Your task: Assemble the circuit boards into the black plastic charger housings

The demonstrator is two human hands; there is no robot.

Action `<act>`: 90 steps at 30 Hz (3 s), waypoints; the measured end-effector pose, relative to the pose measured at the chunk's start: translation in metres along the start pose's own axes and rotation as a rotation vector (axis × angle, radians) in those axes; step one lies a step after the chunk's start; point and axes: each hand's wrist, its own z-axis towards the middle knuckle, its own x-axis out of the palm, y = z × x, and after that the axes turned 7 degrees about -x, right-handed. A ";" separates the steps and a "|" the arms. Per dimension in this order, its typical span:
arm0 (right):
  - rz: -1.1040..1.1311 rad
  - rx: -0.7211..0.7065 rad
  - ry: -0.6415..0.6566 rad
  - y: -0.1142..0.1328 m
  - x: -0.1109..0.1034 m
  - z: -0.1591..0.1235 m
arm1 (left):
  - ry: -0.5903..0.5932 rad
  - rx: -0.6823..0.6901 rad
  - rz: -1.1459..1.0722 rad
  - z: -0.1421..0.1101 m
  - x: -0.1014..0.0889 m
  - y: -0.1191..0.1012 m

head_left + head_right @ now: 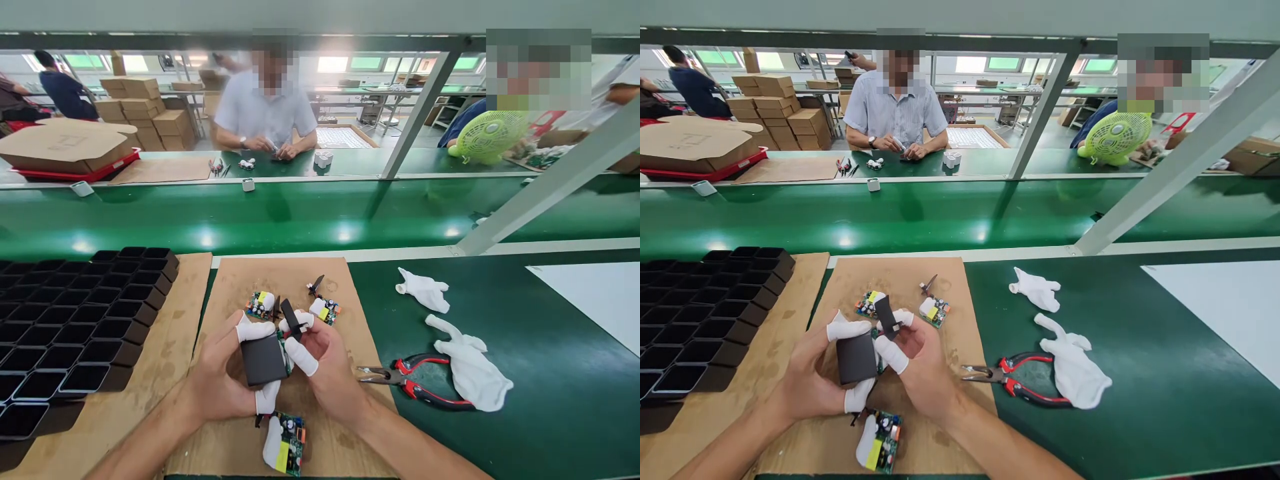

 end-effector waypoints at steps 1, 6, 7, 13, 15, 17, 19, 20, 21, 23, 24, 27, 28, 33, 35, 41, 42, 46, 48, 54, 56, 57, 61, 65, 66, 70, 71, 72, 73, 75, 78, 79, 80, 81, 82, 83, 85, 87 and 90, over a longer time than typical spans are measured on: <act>0.007 0.002 0.002 -0.001 0.000 0.000 | -0.001 0.003 0.000 -0.001 0.000 0.001; 0.016 -0.015 -0.039 -0.003 -0.006 0.004 | -0.026 -0.028 0.010 -0.008 -0.005 0.010; 0.016 -0.018 -0.048 -0.003 -0.008 0.006 | -0.037 -0.038 0.009 -0.009 -0.006 0.011; 0.008 -0.020 -0.010 0.010 -0.012 0.014 | -0.033 -0.167 -0.116 -0.010 -0.005 0.018; 0.011 -0.031 0.052 0.015 -0.012 0.015 | -0.019 -0.246 -0.253 -0.012 -0.003 0.021; 0.002 -0.043 0.098 0.018 -0.013 0.014 | 0.017 -0.312 -0.417 -0.015 0.000 0.026; -0.053 -0.081 0.101 0.021 -0.014 0.012 | 0.063 -0.373 -0.548 -0.019 0.003 0.029; -0.094 -0.112 0.095 0.023 -0.015 0.010 | 0.089 -0.401 -0.588 -0.021 0.003 0.030; -0.135 -0.143 0.089 0.024 -0.015 0.008 | 0.111 -0.422 -0.609 -0.022 0.004 0.031; -0.177 -0.184 0.064 0.030 -0.017 0.005 | 0.148 -0.439 -0.600 -0.023 0.004 0.031; -0.169 -0.199 0.034 0.034 -0.018 0.003 | 0.160 -0.435 -0.583 -0.022 0.003 0.030; -0.113 -0.249 -0.061 0.050 -0.022 0.001 | 0.172 -0.412 -0.558 -0.017 0.001 0.026; -0.107 -0.261 -0.077 0.056 -0.023 0.000 | 0.173 -0.404 -0.572 -0.015 0.001 0.025; -0.148 -0.189 -0.026 0.074 -0.024 0.002 | 0.153 -0.379 -0.637 -0.015 0.002 0.020; -0.135 -0.141 0.019 0.075 -0.021 0.002 | 0.154 -0.373 -0.636 -0.017 0.004 0.019; -0.129 -0.095 0.137 0.071 -0.017 0.002 | 0.156 -0.290 -0.612 -0.014 0.006 0.017; -0.138 -0.104 0.144 0.070 -0.017 0.002 | 0.156 -0.278 -0.613 -0.014 0.005 0.017; -0.191 -0.148 0.167 0.068 -0.019 0.001 | 0.162 -0.260 -0.603 -0.012 0.005 0.016; -0.226 -0.178 0.181 0.068 -0.020 0.001 | 0.160 -0.257 -0.602 -0.012 0.006 0.015; -0.298 -0.211 0.220 0.067 -0.021 0.000 | 0.173 -0.265 -0.591 -0.011 0.005 0.013; -0.331 -0.227 0.207 0.064 -0.024 -0.002 | 0.173 -0.265 -0.587 -0.011 0.005 0.012; -0.349 -0.237 0.193 0.062 -0.026 -0.004 | 0.174 -0.267 -0.584 -0.011 0.005 0.012; -0.454 -0.303 0.145 0.054 -0.034 -0.010 | 0.172 -0.268 -0.565 -0.011 0.005 0.012; -0.559 -0.373 0.140 0.051 -0.036 -0.012 | 0.176 -0.262 -0.561 -0.011 0.004 0.013; -0.558 -0.386 0.138 0.051 -0.036 -0.012 | 0.177 -0.261 -0.561 -0.011 0.003 0.013; -0.566 -0.408 0.156 0.054 -0.032 -0.011 | 0.170 -0.274 -0.554 -0.010 0.002 0.012; -0.578 -0.404 0.164 0.055 -0.031 -0.011 | 0.169 -0.274 -0.551 -0.010 0.002 0.013; -0.588 -0.401 0.166 0.056 -0.031 -0.010 | 0.168 -0.276 -0.547 -0.010 0.002 0.013; -0.591 -0.396 0.165 0.056 -0.030 -0.010 | 0.170 -0.274 -0.544 -0.010 0.002 0.013; -0.583 -0.391 0.157 0.057 -0.029 -0.009 | 0.175 -0.265 -0.541 -0.011 0.002 0.014; -0.552 -0.407 0.158 0.056 -0.027 -0.008 | 0.179 -0.259 -0.531 -0.010 0.002 0.014; -0.540 -0.412 0.170 0.055 -0.026 -0.007 | 0.176 -0.256 -0.529 -0.010 0.002 0.014; -0.529 -0.413 0.186 0.055 -0.026 -0.007 | 0.173 -0.257 -0.528 -0.010 0.001 0.014; -0.518 -0.409 0.204 0.056 -0.025 -0.007 | 0.171 -0.260 -0.529 -0.010 0.001 0.014; -0.508 -0.406 0.219 0.056 -0.024 -0.006 | 0.169 -0.263 -0.531 -0.010 0.002 0.014; -0.502 -0.405 0.226 0.057 -0.023 -0.005 | 0.166 -0.268 -0.532 -0.010 0.002 0.014; -0.505 -0.416 0.233 0.059 -0.021 -0.004 | 0.160 -0.264 -0.548 -0.011 0.004 0.016; -0.518 -0.433 0.252 0.062 -0.019 -0.002 | 0.152 -0.241 -0.587 -0.012 0.006 0.020; -0.514 -0.441 0.284 0.064 -0.016 0.001 | 0.149 -0.215 -0.629 -0.014 0.009 0.023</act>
